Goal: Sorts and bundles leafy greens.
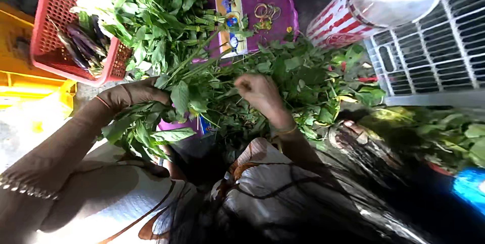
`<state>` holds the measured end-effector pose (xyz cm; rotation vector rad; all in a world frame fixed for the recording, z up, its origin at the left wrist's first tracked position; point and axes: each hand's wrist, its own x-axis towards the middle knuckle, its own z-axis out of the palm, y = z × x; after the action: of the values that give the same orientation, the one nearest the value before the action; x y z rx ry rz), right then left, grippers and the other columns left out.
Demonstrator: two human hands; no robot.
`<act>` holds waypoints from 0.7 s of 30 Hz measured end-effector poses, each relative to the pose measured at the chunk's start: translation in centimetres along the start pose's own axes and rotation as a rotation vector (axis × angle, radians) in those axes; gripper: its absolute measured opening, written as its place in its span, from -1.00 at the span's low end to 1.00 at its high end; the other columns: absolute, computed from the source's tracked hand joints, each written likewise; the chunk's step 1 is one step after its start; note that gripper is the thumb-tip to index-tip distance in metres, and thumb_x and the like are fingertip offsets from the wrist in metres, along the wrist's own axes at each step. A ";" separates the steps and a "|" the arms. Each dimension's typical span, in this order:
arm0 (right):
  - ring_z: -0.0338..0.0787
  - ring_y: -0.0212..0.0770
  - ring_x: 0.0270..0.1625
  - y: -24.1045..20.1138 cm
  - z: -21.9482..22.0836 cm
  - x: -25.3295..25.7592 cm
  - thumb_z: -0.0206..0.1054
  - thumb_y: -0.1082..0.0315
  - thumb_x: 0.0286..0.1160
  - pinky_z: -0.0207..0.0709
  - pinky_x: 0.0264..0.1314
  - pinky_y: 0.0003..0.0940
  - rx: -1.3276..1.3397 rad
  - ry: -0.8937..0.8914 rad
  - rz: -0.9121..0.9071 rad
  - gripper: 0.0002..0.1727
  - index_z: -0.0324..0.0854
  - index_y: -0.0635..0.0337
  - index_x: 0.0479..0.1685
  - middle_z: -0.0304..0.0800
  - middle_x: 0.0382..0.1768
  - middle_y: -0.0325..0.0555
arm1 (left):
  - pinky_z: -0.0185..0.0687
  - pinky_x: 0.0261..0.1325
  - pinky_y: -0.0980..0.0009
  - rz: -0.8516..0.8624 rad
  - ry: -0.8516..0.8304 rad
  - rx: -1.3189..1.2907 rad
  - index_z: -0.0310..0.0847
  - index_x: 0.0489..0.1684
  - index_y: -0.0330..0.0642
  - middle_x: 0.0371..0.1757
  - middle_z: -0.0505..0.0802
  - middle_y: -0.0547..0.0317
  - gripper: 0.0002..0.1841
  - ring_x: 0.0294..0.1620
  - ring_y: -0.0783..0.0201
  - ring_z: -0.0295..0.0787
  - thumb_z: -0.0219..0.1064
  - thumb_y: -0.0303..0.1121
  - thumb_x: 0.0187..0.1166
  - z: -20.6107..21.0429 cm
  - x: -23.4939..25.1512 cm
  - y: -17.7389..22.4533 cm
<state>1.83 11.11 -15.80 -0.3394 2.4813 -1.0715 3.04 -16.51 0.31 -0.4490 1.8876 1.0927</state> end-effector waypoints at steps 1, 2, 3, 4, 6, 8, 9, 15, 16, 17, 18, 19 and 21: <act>0.76 0.33 0.13 0.7 0.0 0.1 0.37 0.47 0.53 0.59 0.13 0.36 -0.111 0.057 0.013 -0.83 0.80 0.25 0.00 0.81 0.04 0.25 | 0.57 -0.16 0.63 -0.029 0.059 0.016 0.53 0.15 -0.22 -0.19 0.72 0.24 -0.74 -0.28 0.57 0.62 0.15 -0.68 0.61 0.7 -1.4 1.5; 0.65 0.41 0.30 1.1 0.1 0.0 0.43 0.50 0.44 0.50 0.27 0.42 -0.139 0.097 0.016 -0.79 0.82 0.24 0.02 0.74 0.18 0.28 | 0.56 -0.09 0.60 -0.039 0.106 0.009 0.55 0.17 -0.30 -0.15 0.73 0.16 -0.75 -0.23 0.53 0.63 0.13 -0.69 0.65 1.2 -2.5 2.7; 0.57 0.42 0.39 1.1 0.1 -0.2 0.46 0.52 0.39 0.46 0.33 0.41 -0.122 0.137 0.004 -0.72 0.81 0.24 0.09 0.66 0.30 0.29 | 0.57 -0.08 0.60 -0.014 0.128 -0.001 0.57 0.15 -0.35 -0.16 0.76 0.12 -0.77 -0.22 0.51 0.65 0.14 -0.70 0.65 1.2 -2.7 2.8; 0.59 0.34 0.38 0.5 0.2 -0.4 0.45 0.51 0.37 0.50 0.31 0.32 -0.086 0.198 -0.029 -0.69 0.78 0.23 0.12 0.64 0.33 0.26 | 0.58 -0.13 0.69 0.050 0.104 0.018 0.54 0.10 -0.29 -0.20 0.74 0.21 -0.78 -0.26 0.61 0.65 0.13 -0.68 0.63 0.6 -1.9 1.5; 0.78 0.01 0.01 -1.4 1.0 -1.0 0.36 0.42 0.43 0.70 -0.05 -0.07 0.086 0.327 -0.160 -0.75 0.73 0.29 0.04 0.75 0.10 0.14 | 0.57 -0.09 0.66 0.021 0.083 -0.028 0.57 0.07 -0.28 -0.22 0.74 0.24 -0.79 -0.26 0.59 0.64 0.13 -0.70 0.64 0.1 -0.8 1.0; 0.79 -0.23 -0.30 -3.8 2.1 -1.1 0.37 0.26 0.53 0.72 -0.32 -0.29 0.322 0.279 -0.285 -0.67 0.65 0.34 0.11 0.80 -0.14 0.02 | 0.68 -0.05 0.66 0.101 -0.032 -0.057 0.61 0.03 -0.16 -0.25 0.83 0.35 -0.75 -0.23 0.62 0.74 0.16 -0.68 0.57 -1.7 2.4 -2.1; 0.79 -0.25 -0.39 -4.8 2.8 -0.8 0.45 0.21 0.49 0.71 -0.43 -0.31 0.378 0.229 -0.329 -0.56 0.61 0.33 0.22 0.83 -0.20 -0.01 | 0.71 -0.07 0.68 0.183 -0.092 -0.075 0.61 0.02 -0.10 -0.25 0.86 0.41 -0.74 -0.23 0.65 0.77 0.18 -0.65 0.54 -2.3 3.8 -3.7; 0.74 -0.18 -0.49 -5.6 3.6 -0.9 0.40 0.48 0.54 0.70 -0.44 -0.28 0.357 0.143 -0.292 -0.72 0.69 0.23 0.20 0.81 -0.21 0.06 | 0.66 -0.11 0.70 0.202 -0.079 -0.119 0.62 -0.04 -0.13 -0.27 0.81 0.40 -0.76 -0.27 0.67 0.72 0.18 -0.66 0.54 -1.6 1.4 -3.8; 0.78 -0.16 -0.40 -4.9 3.1 -0.9 0.38 0.48 0.57 0.73 -0.34 -0.26 0.282 0.188 -0.290 -0.77 0.71 0.25 0.14 0.82 -0.12 0.07 | 0.69 -0.08 0.70 0.213 -0.091 -0.096 0.64 -0.07 -0.09 -0.29 0.85 0.45 -0.73 -0.26 0.69 0.75 0.17 -0.67 0.49 -2.4 2.5 -4.7; 0.82 -0.10 -0.27 -4.2 2.5 -0.7 0.36 0.48 0.58 0.75 -0.19 -0.19 0.170 0.251 -0.286 -0.80 0.74 0.27 0.10 0.83 -0.05 0.10 | 0.68 -0.06 0.72 0.232 -0.094 -0.067 0.63 -0.09 -0.06 -0.31 0.85 0.51 -0.72 -0.25 0.72 0.75 0.15 -0.68 0.48 -3.1 3.3 -5.5; 0.86 0.01 -0.14 -3.4 1.8 -0.4 0.34 0.49 0.57 0.76 -0.06 -0.09 0.034 0.314 -0.267 -0.80 0.76 0.30 0.07 0.84 -0.01 0.15 | 0.66 -0.02 0.74 0.252 -0.092 -0.031 0.59 -0.07 -0.05 -0.31 0.81 0.56 -0.72 -0.23 0.76 0.72 0.14 -0.68 0.50 -3.6 3.8 -6.2; 0.85 0.15 -0.02 -2.6 1.2 -0.2 0.31 0.49 0.58 0.72 0.02 0.06 -0.089 0.352 -0.222 -0.79 0.77 0.33 0.06 0.82 0.02 0.21 | 0.63 -0.02 0.76 0.260 -0.086 0.010 0.56 -0.08 -0.04 -0.33 0.78 0.59 -0.73 -0.24 0.79 0.68 0.12 -0.66 0.52 -3.9 4.1 -6.7; 0.69 0.32 0.22 -1.4 0.4 -0.2 0.33 0.51 0.49 0.59 0.16 0.23 -0.211 0.396 -0.148 -0.79 0.81 0.26 0.01 0.76 0.11 0.22 | 0.64 -0.04 0.69 0.220 -0.094 0.073 0.59 -0.07 -0.09 -0.31 0.77 0.49 -0.79 -0.24 0.71 0.69 0.18 -0.63 0.55 -3.9 4.0 -6.2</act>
<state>2.30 9.99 -14.92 -0.4119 2.9744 -1.0150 3.04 -22.68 -5.32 -0.1480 1.9182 1.1620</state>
